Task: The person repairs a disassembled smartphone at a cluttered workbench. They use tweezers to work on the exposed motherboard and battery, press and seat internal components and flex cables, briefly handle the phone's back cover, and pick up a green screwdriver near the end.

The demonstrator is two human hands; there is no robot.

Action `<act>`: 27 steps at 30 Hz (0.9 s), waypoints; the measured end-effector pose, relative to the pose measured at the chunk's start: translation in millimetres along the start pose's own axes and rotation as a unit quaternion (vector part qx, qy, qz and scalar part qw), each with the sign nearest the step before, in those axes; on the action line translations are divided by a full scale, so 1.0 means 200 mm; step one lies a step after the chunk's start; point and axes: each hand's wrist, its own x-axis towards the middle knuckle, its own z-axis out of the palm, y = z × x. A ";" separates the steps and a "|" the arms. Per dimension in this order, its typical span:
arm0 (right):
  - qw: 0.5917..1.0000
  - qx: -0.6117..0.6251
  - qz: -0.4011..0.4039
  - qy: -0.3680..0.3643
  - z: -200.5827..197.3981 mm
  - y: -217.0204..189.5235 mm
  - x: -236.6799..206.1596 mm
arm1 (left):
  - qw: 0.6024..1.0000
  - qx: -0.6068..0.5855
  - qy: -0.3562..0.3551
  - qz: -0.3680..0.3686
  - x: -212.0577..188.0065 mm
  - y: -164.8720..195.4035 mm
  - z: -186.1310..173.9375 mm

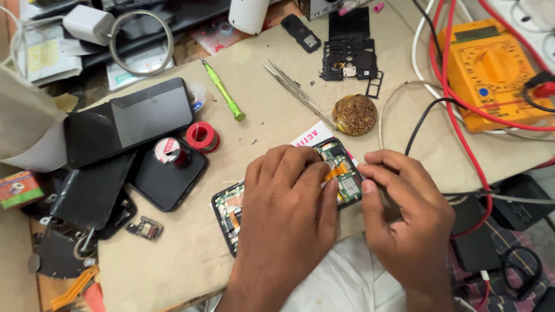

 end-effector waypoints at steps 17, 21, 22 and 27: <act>0.999 -0.017 0.017 -0.039 0.02 0.09 0.07 | 1.000 0.005 0.020 0.013 0.06 -0.04 0.14; 0.999 -0.018 0.020 -0.038 0.03 0.10 0.06 | 1.000 -0.011 0.028 -0.005 0.06 -0.03 0.16; 0.999 -0.020 0.020 -0.040 0.03 0.10 0.06 | 0.999 -0.011 0.028 -0.011 0.07 -0.03 0.16; 0.999 -0.018 0.021 -0.046 0.03 0.10 0.07 | 0.999 -0.006 0.042 -0.017 0.07 -0.01 0.18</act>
